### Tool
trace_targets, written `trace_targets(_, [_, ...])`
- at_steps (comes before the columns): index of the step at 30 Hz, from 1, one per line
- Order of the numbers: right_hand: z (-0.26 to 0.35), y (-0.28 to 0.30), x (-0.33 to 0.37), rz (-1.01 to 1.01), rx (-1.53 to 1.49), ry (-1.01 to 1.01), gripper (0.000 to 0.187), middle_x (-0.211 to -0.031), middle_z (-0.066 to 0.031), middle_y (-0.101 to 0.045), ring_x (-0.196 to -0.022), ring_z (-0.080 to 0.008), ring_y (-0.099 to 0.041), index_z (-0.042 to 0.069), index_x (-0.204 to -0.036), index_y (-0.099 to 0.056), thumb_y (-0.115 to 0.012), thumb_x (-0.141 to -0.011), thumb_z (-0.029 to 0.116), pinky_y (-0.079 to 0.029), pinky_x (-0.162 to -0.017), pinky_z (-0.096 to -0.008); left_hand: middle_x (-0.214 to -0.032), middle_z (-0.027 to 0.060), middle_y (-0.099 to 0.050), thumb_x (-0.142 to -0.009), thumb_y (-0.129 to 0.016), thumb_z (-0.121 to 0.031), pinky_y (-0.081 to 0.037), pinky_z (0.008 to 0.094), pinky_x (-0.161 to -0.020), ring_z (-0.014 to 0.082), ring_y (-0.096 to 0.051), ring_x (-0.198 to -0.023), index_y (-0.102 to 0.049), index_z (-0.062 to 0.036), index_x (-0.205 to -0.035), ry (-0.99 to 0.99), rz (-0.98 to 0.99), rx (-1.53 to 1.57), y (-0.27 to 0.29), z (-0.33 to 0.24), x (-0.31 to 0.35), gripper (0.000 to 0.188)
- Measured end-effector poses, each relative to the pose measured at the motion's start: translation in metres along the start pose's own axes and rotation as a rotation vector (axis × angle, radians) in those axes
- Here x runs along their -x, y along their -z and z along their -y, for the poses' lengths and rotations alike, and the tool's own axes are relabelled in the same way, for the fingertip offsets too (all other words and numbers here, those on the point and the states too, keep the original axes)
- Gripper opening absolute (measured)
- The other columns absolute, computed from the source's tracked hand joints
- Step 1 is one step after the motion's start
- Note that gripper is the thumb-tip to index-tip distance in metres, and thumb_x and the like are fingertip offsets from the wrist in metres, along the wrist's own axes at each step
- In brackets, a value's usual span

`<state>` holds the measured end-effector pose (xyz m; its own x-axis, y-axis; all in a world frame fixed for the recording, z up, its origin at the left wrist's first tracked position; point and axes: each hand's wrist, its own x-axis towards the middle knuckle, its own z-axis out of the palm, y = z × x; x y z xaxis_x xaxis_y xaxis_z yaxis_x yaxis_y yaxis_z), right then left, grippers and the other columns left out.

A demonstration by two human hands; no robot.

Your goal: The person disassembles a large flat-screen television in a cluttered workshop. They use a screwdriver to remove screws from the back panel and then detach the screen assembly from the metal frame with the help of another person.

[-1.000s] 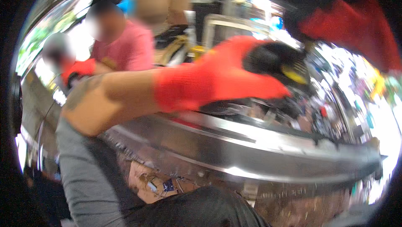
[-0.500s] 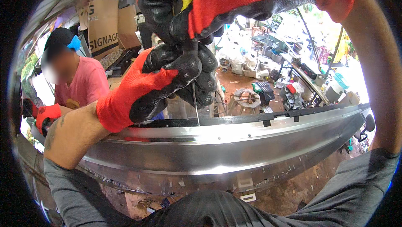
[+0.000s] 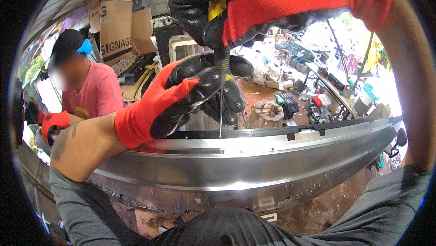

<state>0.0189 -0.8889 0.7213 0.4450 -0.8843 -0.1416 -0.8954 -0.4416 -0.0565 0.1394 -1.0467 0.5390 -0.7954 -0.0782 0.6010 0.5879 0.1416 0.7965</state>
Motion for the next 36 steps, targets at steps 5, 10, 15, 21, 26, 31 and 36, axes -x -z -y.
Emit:
trace_targets(5, [-0.004,0.002,0.002,-0.015,0.001,0.015,0.030,-0.096,-0.0044,-0.059,-0.084,-0.0141,-0.054,0.003,-0.112,-0.055,-0.067,-0.087,0.013,-0.045,-0.073,-0.0302,-0.109,0.0063,-0.067,-0.097,-0.062,-0.024,-0.049,0.0272,-0.087,0.0103,-0.060,-0.099,-0.055,0.0019,-0.130,0.088,0.065,0.004,0.003,-0.009,0.000,0.042])
trace_targets(10, [-0.003,-0.007,0.007,-0.113,0.093,-0.002,0.042,-0.106,-0.0067,-0.061,-0.093,-0.0163,-0.057,0.003,-0.120,-0.056,-0.072,-0.082,0.009,-0.046,-0.081,-0.0316,-0.110,0.0074,-0.067,-0.096,-0.064,-0.028,-0.049,0.0269,-0.088,0.0106,-0.060,-0.100,-0.055,0.0031,-0.130,0.053,0.048,-0.072,-0.008,-0.007,0.002,0.047])
trace_targets(15, [-0.015,-0.013,0.010,-0.230,0.188,0.051,0.055,-0.116,-0.0091,-0.062,-0.103,-0.0186,-0.060,0.003,-0.128,-0.057,-0.076,-0.076,0.005,-0.048,-0.090,-0.0329,-0.110,0.0066,-0.066,-0.098,-0.062,-0.029,-0.049,0.0265,-0.087,0.0104,-0.060,-0.099,-0.054,0.0031,-0.130,-0.013,0.046,-0.021,-0.004,-0.001,0.007,0.046])
trace_targets(21, [-0.023,-0.020,0.016,-0.360,0.280,0.059,0.064,-0.122,-0.0098,-0.063,-0.110,-0.0210,-0.062,0.003,-0.132,-0.057,-0.078,-0.071,0.002,-0.048,-0.097,-0.0340,-0.109,0.0053,-0.065,-0.098,-0.062,-0.027,-0.050,0.0269,-0.086,0.0106,-0.059,-0.097,-0.055,0.0021,-0.128,0.097,0.024,0.026,-0.006,-0.006,0.004,0.042])
trace_targets(26, [-0.016,-0.020,0.019,-0.341,0.249,0.043,0.065,-0.119,-0.0092,-0.065,-0.108,-0.0207,-0.062,0.004,-0.132,-0.057,-0.078,-0.070,0.001,-0.048,-0.096,-0.0345,-0.107,0.0055,-0.066,-0.096,-0.064,-0.025,-0.050,0.0275,-0.085,0.0114,-0.060,-0.096,-0.056,0.0016,-0.126,0.084,0.065,0.065,-0.007,0.001,-0.002,0.041])
trace_targets(31, [-0.019,-0.021,0.005,-0.345,0.169,-0.042,0.063,-0.115,-0.0088,-0.066,-0.104,-0.0197,-0.064,0.006,-0.129,-0.059,-0.080,-0.070,0.004,-0.050,-0.091,-0.0339,-0.105,0.0060,-0.067,-0.095,-0.064,-0.024,-0.050,0.0270,-0.082,0.0102,-0.061,-0.091,-0.059,0.0017,-0.122,-0.112,-0.008,-0.343,0.004,-0.004,0.005,0.038])
trace_targets(36, [0.030,-0.009,-0.012,-0.143,0.431,-0.532,0.050,-0.108,-0.0074,-0.064,-0.096,-0.0181,-0.061,0.006,-0.123,-0.058,-0.077,-0.078,0.012,-0.049,-0.084,-0.0330,-0.105,0.0066,-0.069,-0.092,-0.066,-0.022,-0.050,0.0270,-0.081,0.0114,-0.063,-0.088,-0.060,0.0018,-0.123,0.167,0.013,-0.057,0.001,-0.014,-0.003,0.040])
